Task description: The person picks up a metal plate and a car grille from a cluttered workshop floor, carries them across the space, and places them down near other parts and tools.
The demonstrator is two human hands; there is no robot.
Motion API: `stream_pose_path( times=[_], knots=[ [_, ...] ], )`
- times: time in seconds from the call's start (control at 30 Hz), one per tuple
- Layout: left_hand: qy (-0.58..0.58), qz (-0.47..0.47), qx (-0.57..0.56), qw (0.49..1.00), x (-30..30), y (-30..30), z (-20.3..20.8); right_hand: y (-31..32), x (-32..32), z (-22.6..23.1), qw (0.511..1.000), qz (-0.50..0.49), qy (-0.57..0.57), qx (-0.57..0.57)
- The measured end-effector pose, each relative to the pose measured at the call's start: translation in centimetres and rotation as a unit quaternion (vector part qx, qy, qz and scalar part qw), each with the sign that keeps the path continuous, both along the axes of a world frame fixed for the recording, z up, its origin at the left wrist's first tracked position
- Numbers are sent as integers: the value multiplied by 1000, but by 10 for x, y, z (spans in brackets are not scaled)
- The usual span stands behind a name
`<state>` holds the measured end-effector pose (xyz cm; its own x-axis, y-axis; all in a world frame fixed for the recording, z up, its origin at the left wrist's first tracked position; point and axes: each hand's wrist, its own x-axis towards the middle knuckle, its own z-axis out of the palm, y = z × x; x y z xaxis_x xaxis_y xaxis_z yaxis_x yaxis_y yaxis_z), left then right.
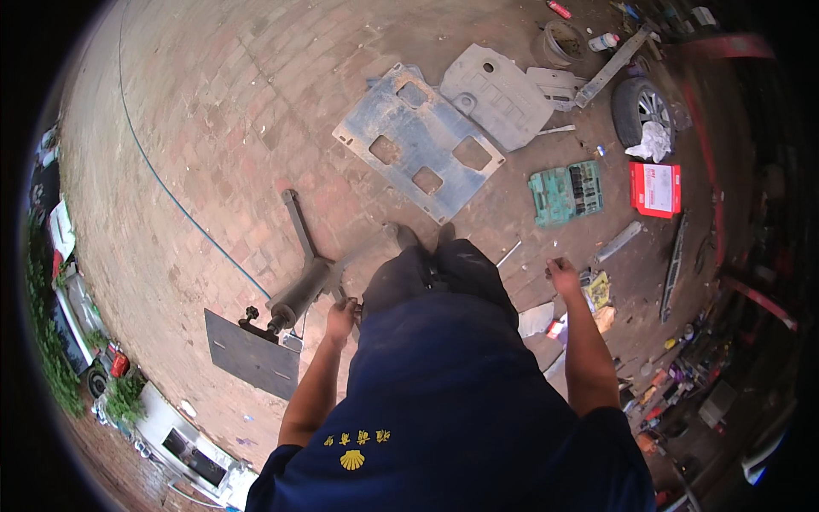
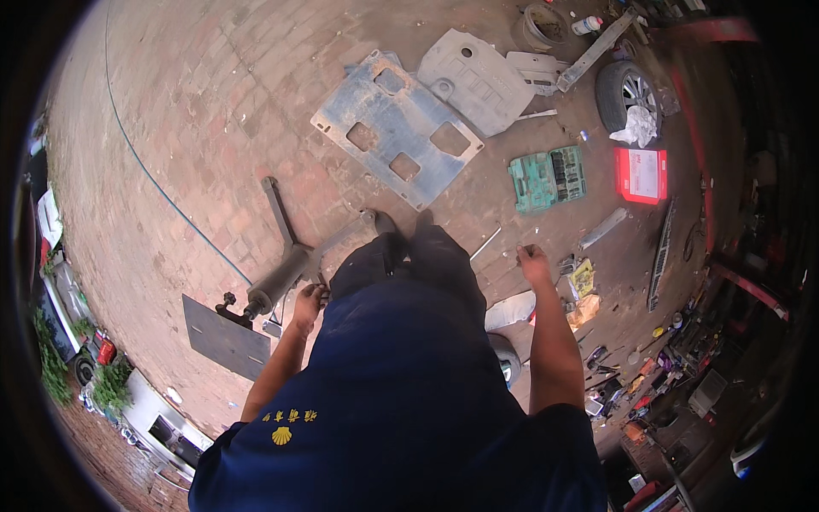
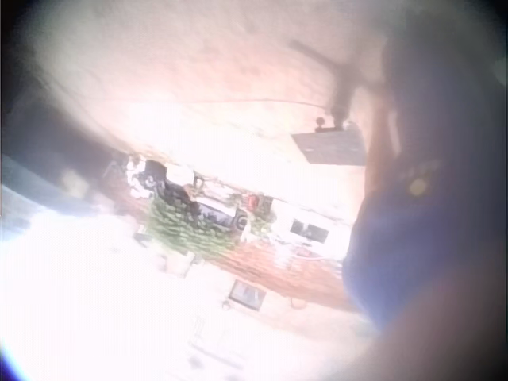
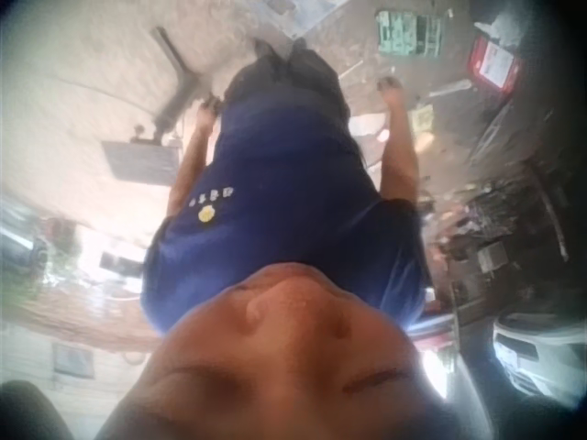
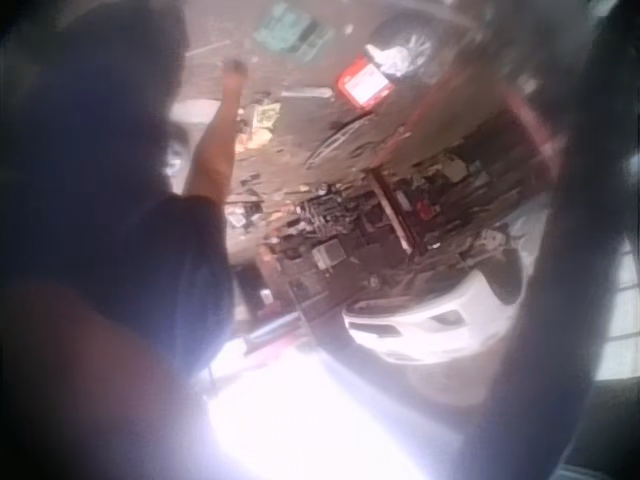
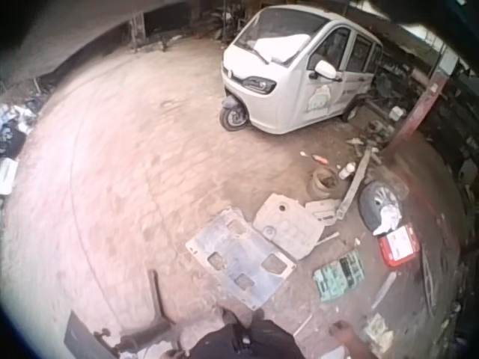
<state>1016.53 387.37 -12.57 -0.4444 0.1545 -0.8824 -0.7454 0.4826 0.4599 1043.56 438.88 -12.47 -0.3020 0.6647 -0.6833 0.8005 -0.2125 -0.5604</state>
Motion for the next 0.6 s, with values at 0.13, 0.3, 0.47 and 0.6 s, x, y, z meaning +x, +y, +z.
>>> stream_pose_path(
  times=[0.13,0.3,0.47,0.6],
  knots=[
    [30,35,31,998,-48,-5,-13,-15,39,-9,998,-16,-58,-7],
    [32,15,-24,999,-101,-17,-38,-33,25,-15,998,-13,-51,-34],
    [2,-7,-63,998,-139,-16,-47,-19,-23,-17,996,82,-11,20],
    [53,6,-65,996,-162,9,-33,11,-65,-36,996,84,9,5]
  ],
)
